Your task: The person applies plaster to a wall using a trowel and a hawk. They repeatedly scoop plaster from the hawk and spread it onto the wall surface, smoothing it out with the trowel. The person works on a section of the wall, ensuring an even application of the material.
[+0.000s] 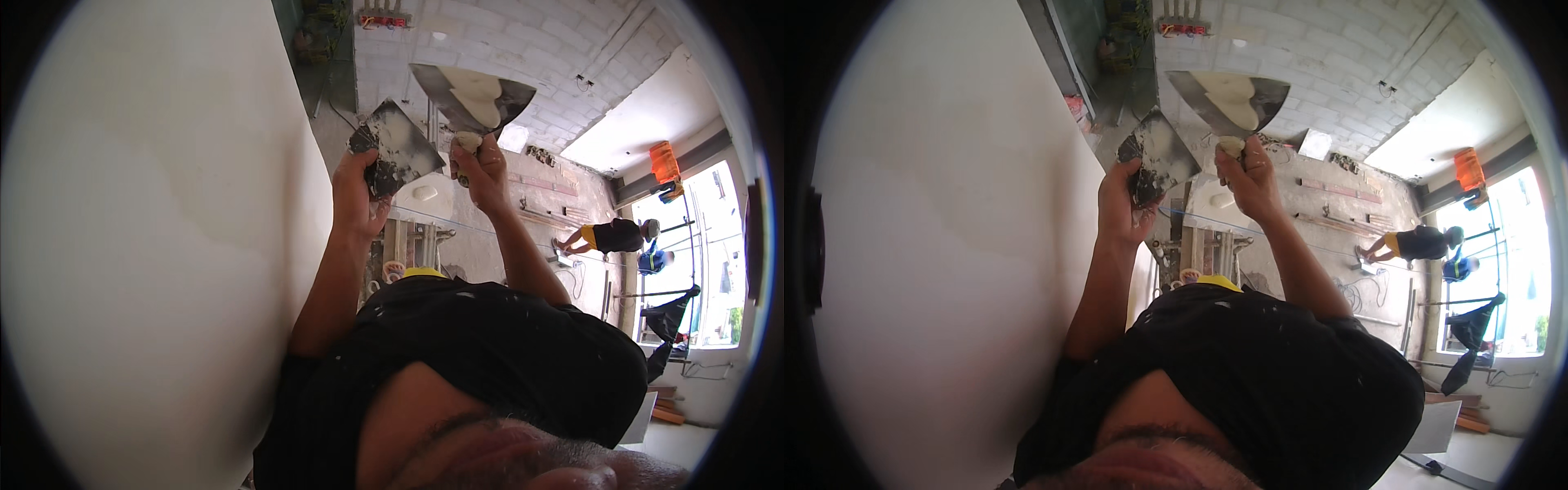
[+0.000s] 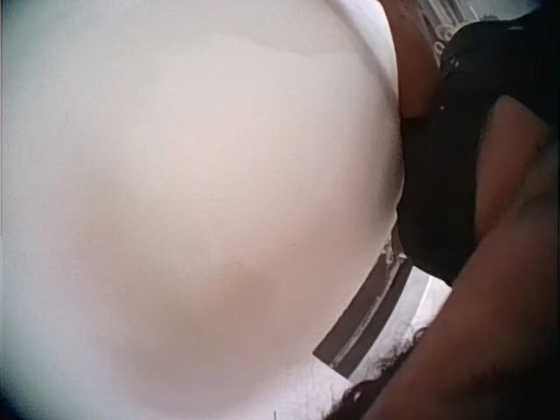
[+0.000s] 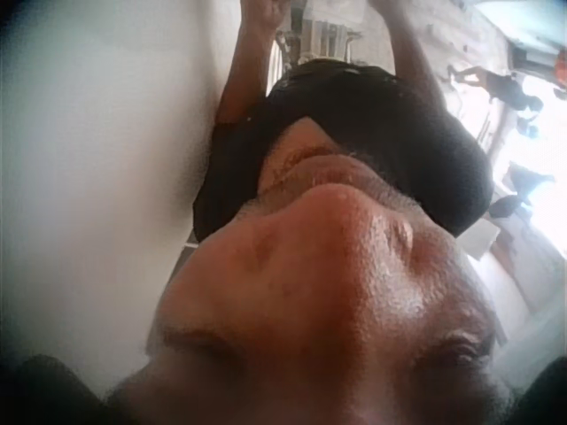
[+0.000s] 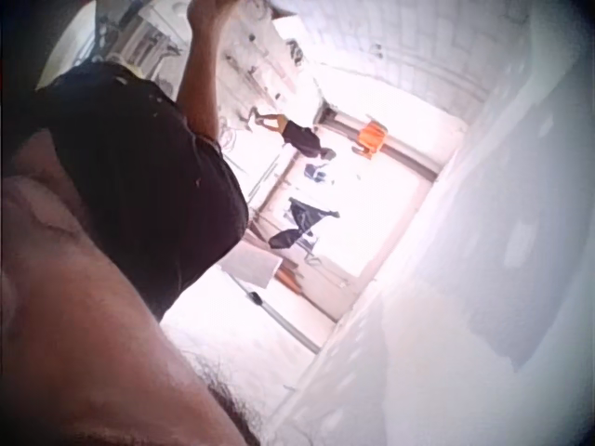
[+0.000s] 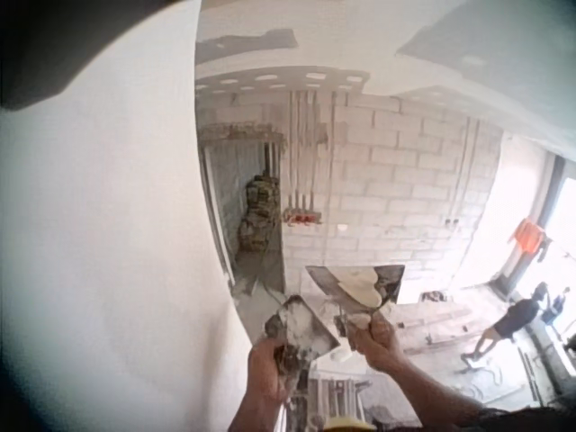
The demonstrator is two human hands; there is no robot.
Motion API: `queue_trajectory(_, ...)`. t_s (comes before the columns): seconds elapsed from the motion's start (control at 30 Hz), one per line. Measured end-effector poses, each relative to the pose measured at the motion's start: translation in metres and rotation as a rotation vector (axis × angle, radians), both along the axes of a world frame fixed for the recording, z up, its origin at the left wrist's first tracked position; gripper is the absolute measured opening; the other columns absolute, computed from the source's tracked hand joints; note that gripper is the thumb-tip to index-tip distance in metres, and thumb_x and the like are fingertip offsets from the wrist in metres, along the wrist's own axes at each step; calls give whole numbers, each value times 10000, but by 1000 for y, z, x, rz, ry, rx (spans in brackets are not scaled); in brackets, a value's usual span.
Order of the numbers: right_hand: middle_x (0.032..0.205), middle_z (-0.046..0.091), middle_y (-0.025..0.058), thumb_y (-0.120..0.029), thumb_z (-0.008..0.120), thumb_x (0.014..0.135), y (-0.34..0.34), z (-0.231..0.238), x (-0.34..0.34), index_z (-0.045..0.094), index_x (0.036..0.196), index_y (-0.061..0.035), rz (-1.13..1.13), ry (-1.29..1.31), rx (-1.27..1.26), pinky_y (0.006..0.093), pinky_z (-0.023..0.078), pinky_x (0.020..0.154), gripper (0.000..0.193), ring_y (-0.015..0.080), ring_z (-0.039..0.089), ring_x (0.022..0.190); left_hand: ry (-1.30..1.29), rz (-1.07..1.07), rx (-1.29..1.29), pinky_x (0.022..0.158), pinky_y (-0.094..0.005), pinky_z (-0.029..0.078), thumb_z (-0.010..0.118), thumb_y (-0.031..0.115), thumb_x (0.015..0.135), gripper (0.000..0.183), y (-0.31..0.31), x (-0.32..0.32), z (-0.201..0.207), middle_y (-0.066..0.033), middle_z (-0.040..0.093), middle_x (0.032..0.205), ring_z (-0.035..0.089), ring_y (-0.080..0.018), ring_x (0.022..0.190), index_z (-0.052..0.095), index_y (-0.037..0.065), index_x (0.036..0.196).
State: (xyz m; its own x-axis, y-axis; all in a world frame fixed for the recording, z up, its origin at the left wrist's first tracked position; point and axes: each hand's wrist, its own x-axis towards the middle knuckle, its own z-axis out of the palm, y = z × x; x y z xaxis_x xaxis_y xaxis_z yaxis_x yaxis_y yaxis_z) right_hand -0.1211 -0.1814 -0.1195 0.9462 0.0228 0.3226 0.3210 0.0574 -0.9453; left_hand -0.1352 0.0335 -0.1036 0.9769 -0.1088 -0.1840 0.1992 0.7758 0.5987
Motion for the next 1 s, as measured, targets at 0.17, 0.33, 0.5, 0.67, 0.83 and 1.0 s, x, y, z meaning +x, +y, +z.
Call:
queue_trajectory(0.17, 957, 648, 71, 6, 602, 941, 13, -4, -17, 575, 1284, -27, -10, -226, -374, 293, 490, 683, 345, 144, 599, 770, 1, -4, -93, 684, -354, 589, 508, 152, 959, 202, 0, -7, -1, -87, 679, 987, 702, -212, 837, 577, 42, 1113)
queue_trajectory(0.33, 1246, 634, 184, 87, 581, 887, 6, 1, -5, 551, 1392, -28, 19, -364, -617, 347, 497, 915, 519, 269, 630, 1066, 10, -53, -99, 795, -408, 599, 473, 117, 960, 257, 0, -3, -4, -118, 657, 1097, 693, -246, 940, 550, 25, 1187)
queue_trajectory(0.5, 1045, 655, 139, 84, 590, 876, -2, -20, 8, 561, 1416, -121, -55, -414, -664, 342, 531, 799, 579, 244, 650, 857, -17, -85, -66, 839, -417, 594, 459, 102, 960, 296, 6, -1, -13, -126, 639, 1162, 686, -260, 990, 528, 27, 1239)
queue_trajectory(0.67, 973, 660, 98, -60, 625, 946, -37, -59, 15, 596, 1350, -91, -204, -89, -723, 335, 527, 753, 406, 175, 632, 820, -143, -88, -145, 830, -375, 591, 459, 94, 958, 299, 7, -2, -17, -94, 652, 1121, 688, -219, 978, 532, 55, 1245)
queue_trajectory(0.83, 955, 601, 61, -97, 592, 984, -39, -59, -5, 575, 1110, -42, 13, 243, 227, 308, 496, 677, 139, 133, 565, 804, -29, 44, 40, 719, -375, 598, 489, 124, 950, 186, -6, 6, -33, -66, 654, 1020, 700, -201, 860, 549, 77, 1120)
queue_trajectory(1.0, 950, 625, 74, -41, 600, 970, -5, -40, -19, 564, 1167, -21, 106, 205, 271, 314, 512, 711, 201, 150, 596, 815, 111, 48, 42, 677, -381, 600, 536, 185, 944, 215, -12, 8, -33, -77, 661, 994, 702, -226, 841, 553, 65, 1122)
